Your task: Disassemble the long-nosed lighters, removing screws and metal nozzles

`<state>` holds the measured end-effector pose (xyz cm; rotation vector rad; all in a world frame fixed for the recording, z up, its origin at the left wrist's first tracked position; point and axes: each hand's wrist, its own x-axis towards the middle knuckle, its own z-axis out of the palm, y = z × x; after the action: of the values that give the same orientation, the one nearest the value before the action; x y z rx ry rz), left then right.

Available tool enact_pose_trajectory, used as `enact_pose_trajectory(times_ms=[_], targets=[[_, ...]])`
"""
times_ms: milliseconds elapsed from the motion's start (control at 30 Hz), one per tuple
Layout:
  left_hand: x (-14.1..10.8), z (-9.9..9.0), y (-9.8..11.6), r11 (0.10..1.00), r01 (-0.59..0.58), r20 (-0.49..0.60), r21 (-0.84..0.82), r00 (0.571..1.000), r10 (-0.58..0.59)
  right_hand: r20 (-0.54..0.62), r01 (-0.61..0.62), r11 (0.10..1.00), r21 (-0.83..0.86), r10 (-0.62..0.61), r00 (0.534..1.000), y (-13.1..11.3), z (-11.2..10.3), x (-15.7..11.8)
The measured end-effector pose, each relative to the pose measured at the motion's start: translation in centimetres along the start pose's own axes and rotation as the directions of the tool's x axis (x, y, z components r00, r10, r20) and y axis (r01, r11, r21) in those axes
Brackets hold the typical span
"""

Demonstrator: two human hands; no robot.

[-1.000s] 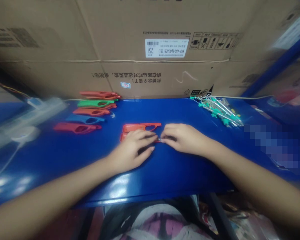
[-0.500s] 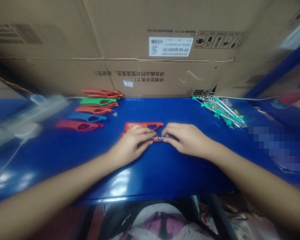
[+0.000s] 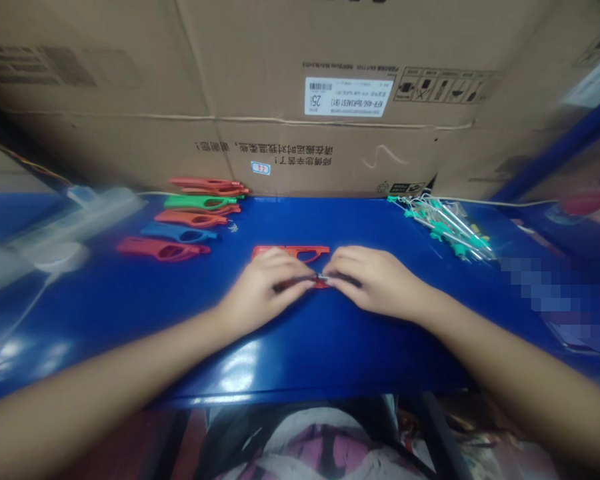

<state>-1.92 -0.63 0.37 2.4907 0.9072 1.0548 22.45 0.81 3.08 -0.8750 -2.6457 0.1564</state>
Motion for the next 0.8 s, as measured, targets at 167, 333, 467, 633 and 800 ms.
enact_pose_trajectory(times_ms=[167, 333, 467, 633, 800], targets=[[0.0, -0.1, 0.3, 1.0, -0.022, -0.066, 0.015, 0.998, 0.023, -0.046, 0.025, 1.0, 0.011, -0.024, 0.999, -0.6, -0.1, -0.1], [-0.1, -0.2, 0.5, 1.0, -0.023, -0.127, -0.02, 0.992, 0.02, -0.12, 0.086, 0.993, 0.086, -0.076, 0.99, -1.1, -0.2, -0.1], [-0.1, -0.3, 0.6, 0.998, 0.004, -0.144, -0.061, 0.99, -0.013, -0.177, 0.119, 0.983, 0.137, -0.094, 0.98, -1.1, -0.1, 0.0], [-0.1, -0.2, 0.6, 0.992, 0.029, -0.13, -0.12, 0.991, -0.044, -0.154, 0.139, 0.978, 0.153, -0.115, 0.981, -1.0, -0.1, -0.1], [-0.2, -0.1, 1.0, 0.979, 0.093, -0.099, -0.184, 0.989, -0.112, -0.076, 0.138, 0.99, -0.009, -0.139, 0.987, -1.1, -0.1, 0.0]])
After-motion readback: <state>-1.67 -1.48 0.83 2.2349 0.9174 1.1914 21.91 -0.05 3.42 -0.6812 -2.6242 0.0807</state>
